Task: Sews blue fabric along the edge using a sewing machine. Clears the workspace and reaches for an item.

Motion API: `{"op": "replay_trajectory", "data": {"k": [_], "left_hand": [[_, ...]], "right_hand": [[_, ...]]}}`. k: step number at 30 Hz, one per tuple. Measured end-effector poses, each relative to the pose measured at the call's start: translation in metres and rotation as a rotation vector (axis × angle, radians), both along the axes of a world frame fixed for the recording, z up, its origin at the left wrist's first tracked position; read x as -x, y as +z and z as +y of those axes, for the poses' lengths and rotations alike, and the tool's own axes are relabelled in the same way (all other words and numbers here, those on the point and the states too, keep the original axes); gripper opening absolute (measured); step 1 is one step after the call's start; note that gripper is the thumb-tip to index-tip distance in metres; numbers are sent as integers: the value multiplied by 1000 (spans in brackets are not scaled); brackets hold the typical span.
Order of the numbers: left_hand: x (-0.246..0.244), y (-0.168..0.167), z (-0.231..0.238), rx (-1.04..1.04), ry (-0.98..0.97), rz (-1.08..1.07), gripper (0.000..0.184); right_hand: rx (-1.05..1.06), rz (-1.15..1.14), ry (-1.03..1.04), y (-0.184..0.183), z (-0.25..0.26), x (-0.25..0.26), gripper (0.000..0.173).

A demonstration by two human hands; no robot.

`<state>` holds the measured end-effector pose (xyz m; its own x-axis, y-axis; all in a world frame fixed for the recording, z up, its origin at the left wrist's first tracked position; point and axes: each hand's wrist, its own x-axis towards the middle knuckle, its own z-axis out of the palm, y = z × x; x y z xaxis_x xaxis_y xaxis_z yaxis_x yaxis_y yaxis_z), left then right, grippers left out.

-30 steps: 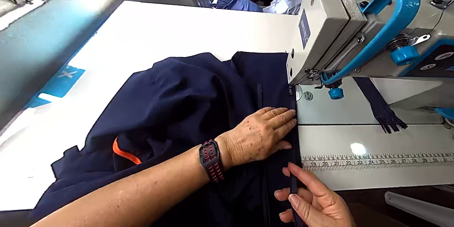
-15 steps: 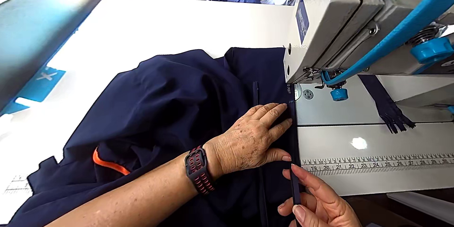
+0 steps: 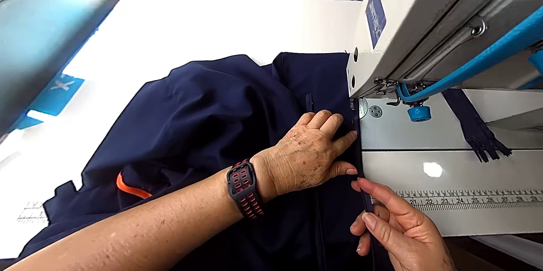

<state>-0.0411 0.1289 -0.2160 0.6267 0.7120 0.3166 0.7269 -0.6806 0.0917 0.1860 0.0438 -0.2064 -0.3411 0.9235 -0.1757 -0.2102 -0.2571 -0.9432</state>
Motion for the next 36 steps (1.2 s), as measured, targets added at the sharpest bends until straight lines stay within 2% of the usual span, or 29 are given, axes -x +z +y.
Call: {"op": "replay_trajectory", "data": {"k": [5, 10, 14, 16, 19, 21, 26, 31, 33, 36], "left_hand": [[-1, -1, 8, -22, -16, -8, 67], [-2, -5, 7, -64, 28, -3, 69], [-2, -9, 5, -94, 56, -7, 69], [-3, -11, 6, -103, 68, -18, 68], [-4, -11, 6, -98, 70, -32, 70], [-3, -12, 6, -91, 62, -33, 70], [-2, -11, 6, -46, 67, -26, 69], [-3, -11, 5, -19, 78, -39, 66], [-3, -11, 5, -17, 77, -36, 65], [-3, -11, 5, -13, 77, -41, 63]], "right_hand": [[21, 33, 12, 0, 1, 0, 47], [32, -96, 110, 6, 3, 1, 49], [-37, -221, 207, 9, 3, -2, 53], [-206, -390, 260, 10, 8, -11, 45], [-666, -807, 34, 5, 37, -25, 26], [-818, -964, -53, 2, 70, -26, 26], [-973, -1042, 103, -5, 131, -9, 39], [-920, -1014, 129, -8, 150, -8, 48], [-878, -986, 117, -6, 151, -6, 41], [-786, -971, 79, -1, 151, 4, 21]]}}
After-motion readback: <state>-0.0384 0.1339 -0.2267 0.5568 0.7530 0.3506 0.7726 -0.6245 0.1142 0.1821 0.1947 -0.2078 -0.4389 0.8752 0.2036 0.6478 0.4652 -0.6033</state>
